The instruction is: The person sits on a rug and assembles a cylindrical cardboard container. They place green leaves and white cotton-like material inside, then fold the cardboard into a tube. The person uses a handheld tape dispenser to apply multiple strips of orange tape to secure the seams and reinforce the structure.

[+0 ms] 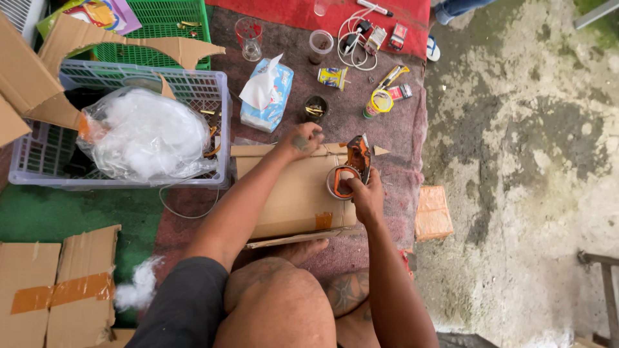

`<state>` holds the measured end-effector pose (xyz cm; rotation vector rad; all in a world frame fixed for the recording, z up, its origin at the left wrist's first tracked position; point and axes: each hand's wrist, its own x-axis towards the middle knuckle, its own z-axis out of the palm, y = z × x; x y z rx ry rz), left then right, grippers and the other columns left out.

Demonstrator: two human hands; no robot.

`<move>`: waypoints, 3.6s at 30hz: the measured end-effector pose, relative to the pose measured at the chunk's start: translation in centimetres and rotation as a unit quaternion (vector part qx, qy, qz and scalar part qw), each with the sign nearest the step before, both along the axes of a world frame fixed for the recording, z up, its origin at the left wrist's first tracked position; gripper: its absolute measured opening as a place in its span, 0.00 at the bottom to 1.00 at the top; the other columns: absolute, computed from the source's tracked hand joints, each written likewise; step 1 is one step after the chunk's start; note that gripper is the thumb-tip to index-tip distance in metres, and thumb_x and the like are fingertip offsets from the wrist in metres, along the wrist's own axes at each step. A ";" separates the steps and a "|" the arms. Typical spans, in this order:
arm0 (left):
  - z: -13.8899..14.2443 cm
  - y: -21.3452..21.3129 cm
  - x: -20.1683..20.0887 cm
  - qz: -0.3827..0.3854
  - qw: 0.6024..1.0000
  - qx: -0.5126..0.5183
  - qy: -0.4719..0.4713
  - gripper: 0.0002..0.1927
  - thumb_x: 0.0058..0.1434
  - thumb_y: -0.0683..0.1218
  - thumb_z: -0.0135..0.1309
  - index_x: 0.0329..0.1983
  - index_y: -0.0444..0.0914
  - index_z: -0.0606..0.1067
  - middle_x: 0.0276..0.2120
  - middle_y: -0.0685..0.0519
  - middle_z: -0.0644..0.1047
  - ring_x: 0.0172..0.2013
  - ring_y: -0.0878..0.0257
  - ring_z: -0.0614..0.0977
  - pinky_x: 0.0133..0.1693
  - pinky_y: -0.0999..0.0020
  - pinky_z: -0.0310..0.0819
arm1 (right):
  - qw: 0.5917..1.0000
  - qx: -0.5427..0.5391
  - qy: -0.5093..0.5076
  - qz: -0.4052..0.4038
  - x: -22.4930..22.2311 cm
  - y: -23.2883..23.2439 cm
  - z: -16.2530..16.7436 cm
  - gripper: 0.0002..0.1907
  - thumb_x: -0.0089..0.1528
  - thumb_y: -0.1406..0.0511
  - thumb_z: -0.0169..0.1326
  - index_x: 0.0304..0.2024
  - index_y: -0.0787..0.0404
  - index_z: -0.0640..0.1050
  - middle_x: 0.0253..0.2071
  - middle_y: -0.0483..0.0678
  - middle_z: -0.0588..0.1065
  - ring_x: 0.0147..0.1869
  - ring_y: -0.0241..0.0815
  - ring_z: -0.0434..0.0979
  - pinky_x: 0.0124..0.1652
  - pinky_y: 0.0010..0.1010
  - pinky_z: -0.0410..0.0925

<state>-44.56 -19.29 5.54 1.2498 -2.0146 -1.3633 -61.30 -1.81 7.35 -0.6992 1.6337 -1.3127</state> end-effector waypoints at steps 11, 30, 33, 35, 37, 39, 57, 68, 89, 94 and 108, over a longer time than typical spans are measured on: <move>0.4 -1.4 -1.1 -0.083 0.940 0.323 0.075 0.34 0.63 0.71 0.49 0.46 0.38 0.82 0.39 0.52 0.86 0.41 0.68 0.83 0.46 0.75 0.71 | 0.986 0.088 0.113 0.090 1.2 -2.3 5.1 0.27 0.57 0.68 0.54 0.59 0.67 0.67 0.38 0.52 0.80 0.36 0.39 0.83 0.31 0.30 0.71; -0.7 -0.6 -2.1 0.108 0.975 0.191 0.021 0.11 0.60 0.52 0.62 0.32 0.39 0.83 0.28 0.49 0.83 0.24 0.62 0.82 0.30 0.64 0.78 | 0.946 0.107 0.291 0.090 2.9 -1.7 7.1 0.41 0.52 0.59 0.62 0.65 0.69 0.68 0.50 0.61 0.78 0.50 0.50 0.82 0.50 0.37 0.72; -1.1 -0.1 -2.0 0.109 0.991 0.050 -0.055 0.11 0.59 0.55 0.62 0.31 0.44 0.84 0.28 0.49 0.83 0.29 0.57 0.85 0.35 0.62 0.78 | 0.917 0.148 0.359 0.094 3.2 -1.5 8.1 0.43 0.52 0.56 0.61 0.68 0.64 0.66 0.53 0.65 0.77 0.54 0.57 0.81 0.53 0.41 0.71; -1.2 0.1 -2.0 0.102 0.993 -0.014 -0.065 0.11 0.56 0.57 0.64 0.31 0.46 0.84 0.30 0.49 0.84 0.33 0.54 0.84 0.38 0.59 0.78 | 0.899 0.172 0.388 0.103 3.6 -1.3 9.0 0.44 0.52 0.55 0.59 0.69 0.61 0.66 0.52 0.66 0.78 0.54 0.61 0.81 0.54 0.43 0.71; -1.3 0.3 -2.2 0.133 0.987 -0.025 -0.085 0.12 0.56 0.58 0.64 0.30 0.46 0.84 0.32 0.49 0.83 0.36 0.51 0.84 0.39 0.57 0.78 | 0.886 0.174 0.414 0.118 4.2 -0.6 9.8 0.44 0.53 0.55 0.58 0.71 0.60 0.65 0.50 0.67 0.78 0.53 0.63 0.81 0.53 0.45 0.72; -1.4 0.5 -2.3 0.149 0.983 -0.026 -0.108 0.13 0.56 0.59 0.63 0.30 0.46 0.84 0.33 0.49 0.83 0.38 0.49 0.84 0.40 0.55 0.78 | 0.880 0.160 0.431 0.120 5.1 0.4 10.5 0.41 0.54 0.54 0.56 0.70 0.58 0.68 0.48 0.67 0.79 0.49 0.64 0.82 0.50 0.47 0.73; -2.1 1.0 -2.7 0.168 0.975 -0.061 -0.131 0.12 0.54 0.57 0.66 0.30 0.45 0.83 0.34 0.47 0.82 0.40 0.46 0.83 0.42 0.52 0.77 | 0.834 0.170 0.502 0.152 6.2 2.4 9.8 0.37 0.57 0.54 0.57 0.68 0.53 0.70 0.38 0.68 0.77 0.42 0.66 0.80 0.46 0.51 0.72; -1.5 1.0 -3.0 0.111 0.971 -0.131 -0.169 0.09 0.50 0.50 0.68 0.28 0.42 0.82 0.33 0.43 0.81 0.39 0.43 0.83 0.40 0.50 0.78 | 0.830 0.188 0.497 0.168 6.2 2.3 9.6 0.36 0.57 0.55 0.56 0.69 0.52 0.69 0.38 0.69 0.77 0.43 0.67 0.81 0.47 0.52 0.73; -0.7 -0.7 -2.0 0.076 0.977 0.022 -0.199 0.02 0.55 0.52 0.66 0.31 0.53 0.86 0.39 0.52 0.85 0.43 0.51 0.85 0.48 0.57 0.80 | 0.837 0.210 0.474 0.175 6.2 1.9 10.2 0.36 0.58 0.55 0.55 0.70 0.50 0.67 0.40 0.70 0.77 0.45 0.67 0.81 0.48 0.51 0.72; -1.5 -0.9 -1.5 0.085 0.983 0.029 -0.158 0.03 0.52 0.52 0.68 0.30 0.52 0.86 0.36 0.52 0.84 0.39 0.55 0.86 0.46 0.60 0.80 | 0.833 0.210 0.478 0.180 6.2 1.8 10.3 0.36 0.59 0.55 0.55 0.70 0.50 0.67 0.41 0.70 0.77 0.45 0.67 0.81 0.49 0.51 0.72; -1.5 -0.6 -2.5 0.137 0.980 0.006 -0.144 0.06 0.54 0.44 0.61 0.23 0.49 0.84 0.33 0.48 0.83 0.39 0.49 0.85 0.44 0.57 0.80 | 0.834 0.213 0.469 0.196 5.9 1.3 10.4 0.36 0.59 0.56 0.53 0.71 0.53 0.66 0.38 0.69 0.78 0.43 0.66 0.82 0.48 0.51 0.72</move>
